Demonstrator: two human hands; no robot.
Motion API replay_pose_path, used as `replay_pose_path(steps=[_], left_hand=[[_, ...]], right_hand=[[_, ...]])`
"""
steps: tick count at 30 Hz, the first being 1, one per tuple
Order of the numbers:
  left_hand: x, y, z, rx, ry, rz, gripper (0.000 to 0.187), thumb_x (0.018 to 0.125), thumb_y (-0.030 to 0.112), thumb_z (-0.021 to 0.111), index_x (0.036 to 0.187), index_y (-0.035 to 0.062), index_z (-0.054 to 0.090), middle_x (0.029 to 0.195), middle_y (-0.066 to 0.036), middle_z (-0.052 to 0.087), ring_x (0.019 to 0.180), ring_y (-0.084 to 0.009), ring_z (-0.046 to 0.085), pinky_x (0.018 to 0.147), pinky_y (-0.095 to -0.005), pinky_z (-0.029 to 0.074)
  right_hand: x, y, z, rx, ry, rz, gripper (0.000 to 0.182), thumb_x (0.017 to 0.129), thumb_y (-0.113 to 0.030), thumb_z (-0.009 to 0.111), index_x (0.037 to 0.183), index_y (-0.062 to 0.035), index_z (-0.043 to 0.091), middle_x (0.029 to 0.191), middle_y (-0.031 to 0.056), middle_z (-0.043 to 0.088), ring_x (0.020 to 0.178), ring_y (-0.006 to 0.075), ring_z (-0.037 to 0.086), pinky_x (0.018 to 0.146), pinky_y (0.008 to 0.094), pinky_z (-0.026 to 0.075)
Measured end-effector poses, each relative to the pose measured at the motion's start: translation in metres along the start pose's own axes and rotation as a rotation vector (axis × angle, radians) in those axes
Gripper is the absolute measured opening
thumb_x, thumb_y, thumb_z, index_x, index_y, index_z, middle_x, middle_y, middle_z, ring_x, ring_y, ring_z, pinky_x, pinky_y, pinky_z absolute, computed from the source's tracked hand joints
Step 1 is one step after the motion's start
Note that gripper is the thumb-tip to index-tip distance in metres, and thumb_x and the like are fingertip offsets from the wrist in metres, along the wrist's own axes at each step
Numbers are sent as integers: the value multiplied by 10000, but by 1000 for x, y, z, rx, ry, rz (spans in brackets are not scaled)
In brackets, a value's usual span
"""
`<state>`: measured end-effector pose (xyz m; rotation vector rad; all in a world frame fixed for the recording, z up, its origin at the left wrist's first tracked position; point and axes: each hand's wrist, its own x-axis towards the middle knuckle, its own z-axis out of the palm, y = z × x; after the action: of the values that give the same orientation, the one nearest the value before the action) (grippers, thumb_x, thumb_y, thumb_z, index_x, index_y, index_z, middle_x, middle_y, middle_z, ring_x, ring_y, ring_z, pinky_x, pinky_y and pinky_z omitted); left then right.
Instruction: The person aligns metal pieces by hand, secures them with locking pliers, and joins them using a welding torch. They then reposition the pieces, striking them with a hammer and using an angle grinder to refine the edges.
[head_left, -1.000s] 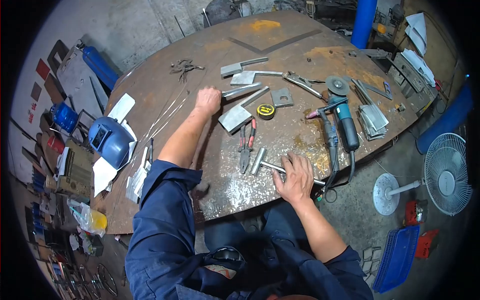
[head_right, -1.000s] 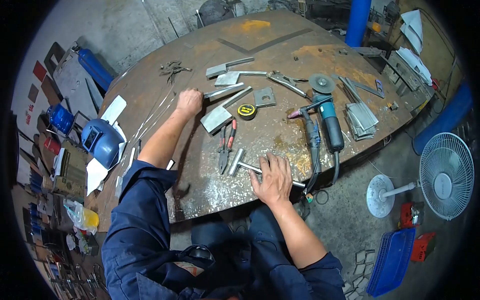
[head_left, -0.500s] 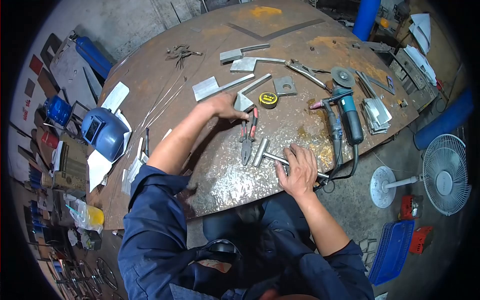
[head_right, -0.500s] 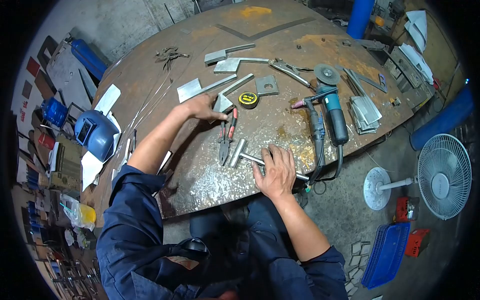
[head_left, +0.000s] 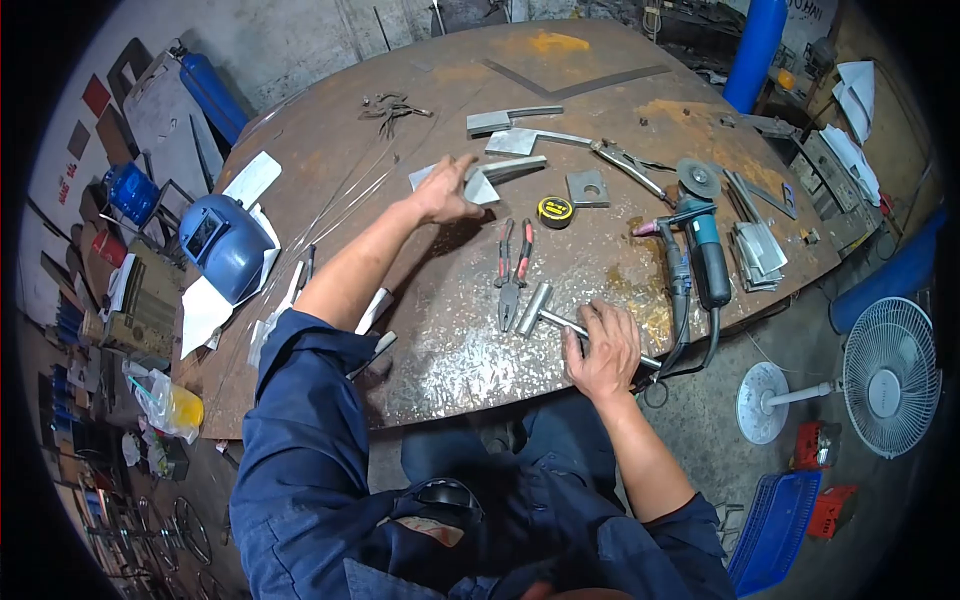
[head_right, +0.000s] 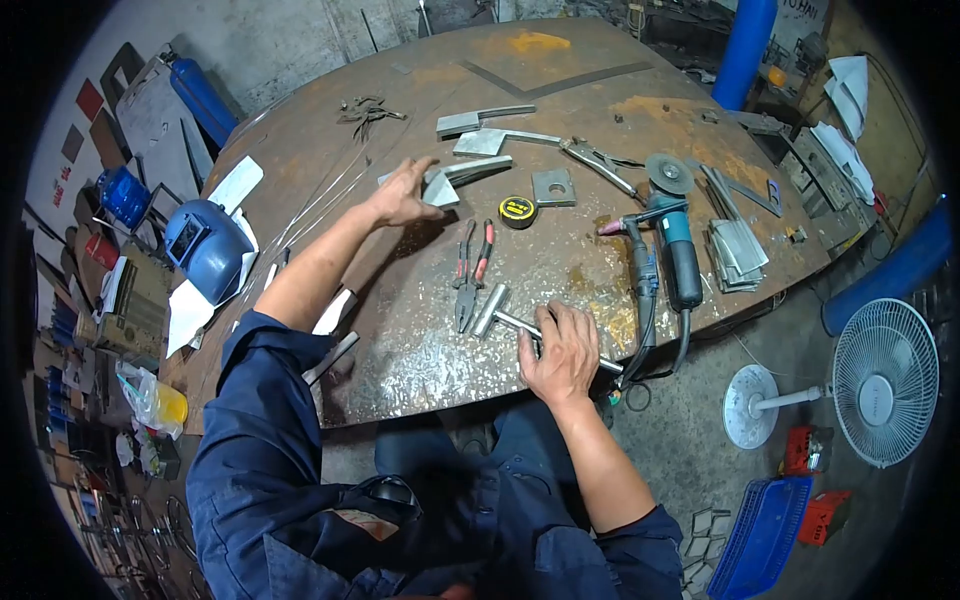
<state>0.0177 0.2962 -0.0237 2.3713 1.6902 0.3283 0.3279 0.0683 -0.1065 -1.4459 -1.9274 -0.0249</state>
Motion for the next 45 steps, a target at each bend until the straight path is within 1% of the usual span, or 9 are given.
replay_pose_path(steps=[1,16,22,27,31,35,37,41,45], left_hand=[[-1,-8,-4,33,33,16,1031,716,316,897,1577,108,369,1314,-262,532,1258,-449,559,1113,-480,466],[10,-74,7,37,76,-82,957,748,342,884,1553,79,439,1392,-249,535,1340,-430,508,1153,-472,423],[-3,-63,-6,180,-101,22,802,843,437,808,1498,65,532,1403,-240,560,1353,-422,512,1159,-481,414],[-4,-69,-25,86,-65,146,443,981,312,681,1275,-19,695,1176,-273,721,1053,-417,714,965,-469,552],[20,-106,-48,-95,46,59,351,1022,255,650,1189,-44,724,1101,-256,750,983,-332,739,892,-435,547],[26,-119,-47,-463,18,-198,358,1027,272,644,1187,-38,723,1085,-255,751,980,-309,735,883,-424,543],[40,-132,-45,-162,1,-118,386,1039,314,621,1184,-29,725,1101,-264,743,1001,-359,728,898,-449,544],[55,-134,-6,-21,54,-146,422,1042,361,580,1135,-14,749,1147,-285,720,1108,-460,682,977,-514,526],[37,-111,7,7,14,-207,675,905,527,736,1311,-7,670,1297,-275,685,1222,-427,646,1047,-472,514]], right_hand=[[0,0,1,3,0,-3,426,881,-311,714,1187,-15,711,1243,176,662,1163,390,602,1116,539,418],[2,2,1,-23,2,3,385,880,-263,694,1173,-14,713,1210,167,676,1140,378,613,1097,534,428],[3,-1,0,-16,-2,3,367,869,-246,697,1152,-14,718,1192,160,682,1125,375,618,1088,524,431],[4,1,1,-19,4,-5,357,863,-241,697,1136,-14,722,1180,157,686,1115,375,623,1081,524,433],[2,-2,0,-23,18,-12,343,856,-240,700,1114,-16,727,1175,157,687,1113,372,625,1077,523,436],[2,-1,2,-22,18,-17,322,837,-216,703,1084,-12,731,1158,160,691,1099,373,628,1070,514,441],[2,-2,3,-16,15,-27,318,833,-210,703,1079,-10,732,1157,162,692,1097,375,627,1070,514,442],[1,0,4,-35,29,-44,316,822,-203,706,1070,-8,732,1159,168,695,1096,378,627,1070,517,442],[-1,2,5,-55,20,-43,317,823,-206,700,1073,-14,734,1162,166,697,1095,377,628,1062,519,448]])
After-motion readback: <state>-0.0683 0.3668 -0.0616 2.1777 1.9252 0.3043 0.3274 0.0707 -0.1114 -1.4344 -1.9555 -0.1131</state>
